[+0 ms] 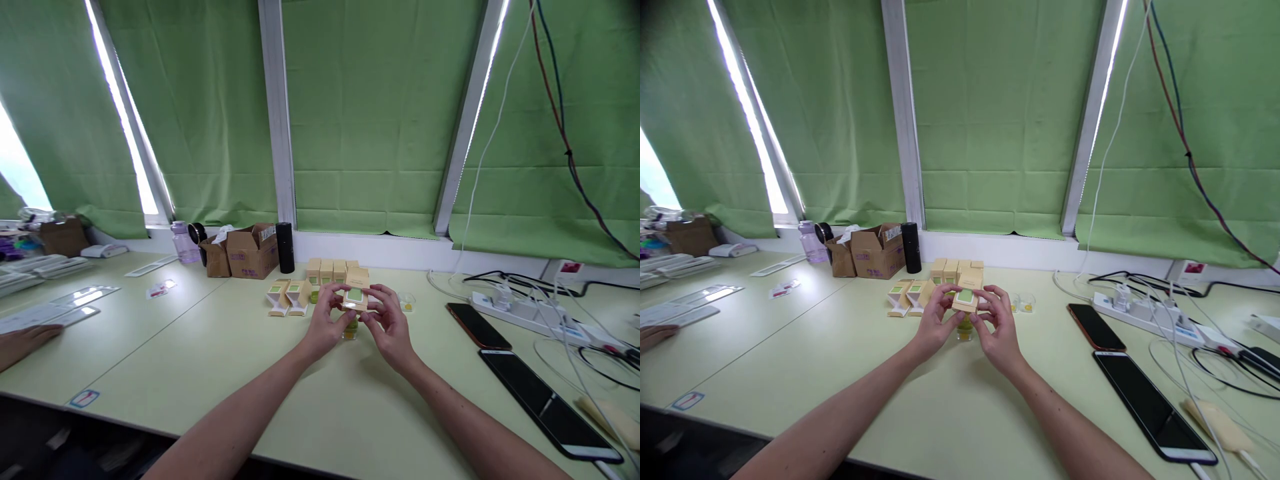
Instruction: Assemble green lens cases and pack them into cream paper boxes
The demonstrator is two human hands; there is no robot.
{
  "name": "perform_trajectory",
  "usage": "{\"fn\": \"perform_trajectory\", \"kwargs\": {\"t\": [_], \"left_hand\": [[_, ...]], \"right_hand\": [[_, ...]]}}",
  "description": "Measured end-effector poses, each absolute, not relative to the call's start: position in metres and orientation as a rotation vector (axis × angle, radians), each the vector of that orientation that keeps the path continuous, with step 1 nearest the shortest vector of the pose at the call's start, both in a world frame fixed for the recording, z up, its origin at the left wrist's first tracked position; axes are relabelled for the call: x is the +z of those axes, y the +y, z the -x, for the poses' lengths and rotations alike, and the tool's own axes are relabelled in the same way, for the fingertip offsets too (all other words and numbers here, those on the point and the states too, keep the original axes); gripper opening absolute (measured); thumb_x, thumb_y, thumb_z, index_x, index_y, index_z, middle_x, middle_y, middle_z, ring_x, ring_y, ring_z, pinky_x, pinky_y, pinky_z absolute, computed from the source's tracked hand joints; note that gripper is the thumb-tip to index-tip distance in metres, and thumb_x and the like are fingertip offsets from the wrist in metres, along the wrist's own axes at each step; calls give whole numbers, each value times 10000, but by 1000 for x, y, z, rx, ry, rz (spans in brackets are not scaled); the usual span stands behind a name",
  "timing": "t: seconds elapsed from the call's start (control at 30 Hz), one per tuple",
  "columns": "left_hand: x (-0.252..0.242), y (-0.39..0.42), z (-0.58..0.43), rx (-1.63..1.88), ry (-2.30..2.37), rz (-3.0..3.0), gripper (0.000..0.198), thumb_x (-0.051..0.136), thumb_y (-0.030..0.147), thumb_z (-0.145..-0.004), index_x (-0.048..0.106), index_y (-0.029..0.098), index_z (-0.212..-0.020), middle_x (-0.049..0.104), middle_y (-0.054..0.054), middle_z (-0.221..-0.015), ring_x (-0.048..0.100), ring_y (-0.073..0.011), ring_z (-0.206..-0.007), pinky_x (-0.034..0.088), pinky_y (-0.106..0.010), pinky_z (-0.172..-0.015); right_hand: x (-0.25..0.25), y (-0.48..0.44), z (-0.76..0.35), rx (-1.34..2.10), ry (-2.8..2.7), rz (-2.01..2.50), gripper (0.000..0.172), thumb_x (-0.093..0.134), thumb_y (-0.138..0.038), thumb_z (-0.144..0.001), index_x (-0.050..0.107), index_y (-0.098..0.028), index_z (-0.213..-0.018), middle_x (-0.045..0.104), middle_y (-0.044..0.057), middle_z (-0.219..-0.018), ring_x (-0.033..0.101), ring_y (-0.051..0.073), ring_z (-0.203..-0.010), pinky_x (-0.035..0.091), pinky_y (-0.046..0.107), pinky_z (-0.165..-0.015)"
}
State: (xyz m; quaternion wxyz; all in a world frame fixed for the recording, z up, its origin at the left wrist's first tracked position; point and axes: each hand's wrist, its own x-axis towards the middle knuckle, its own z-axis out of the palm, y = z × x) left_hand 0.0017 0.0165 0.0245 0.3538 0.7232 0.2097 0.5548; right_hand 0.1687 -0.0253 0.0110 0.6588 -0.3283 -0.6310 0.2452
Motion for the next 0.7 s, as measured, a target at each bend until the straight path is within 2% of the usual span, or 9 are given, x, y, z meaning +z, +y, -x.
{"fn": "perform_trajectory", "kwargs": {"t": [0.7], "left_hand": [[22, 19, -3, 1459, 558, -1837, 365, 719, 327, -892, 581, 249, -1221, 519, -90, -1258, 607, -179, -961, 530, -352, -878]], "right_hand": [[7, -21, -170, 528, -1431, 750, 330, 662, -441, -948, 641, -337, -1261, 427, 89, -1402, 697, 175, -887, 649, 443, -823]]}}
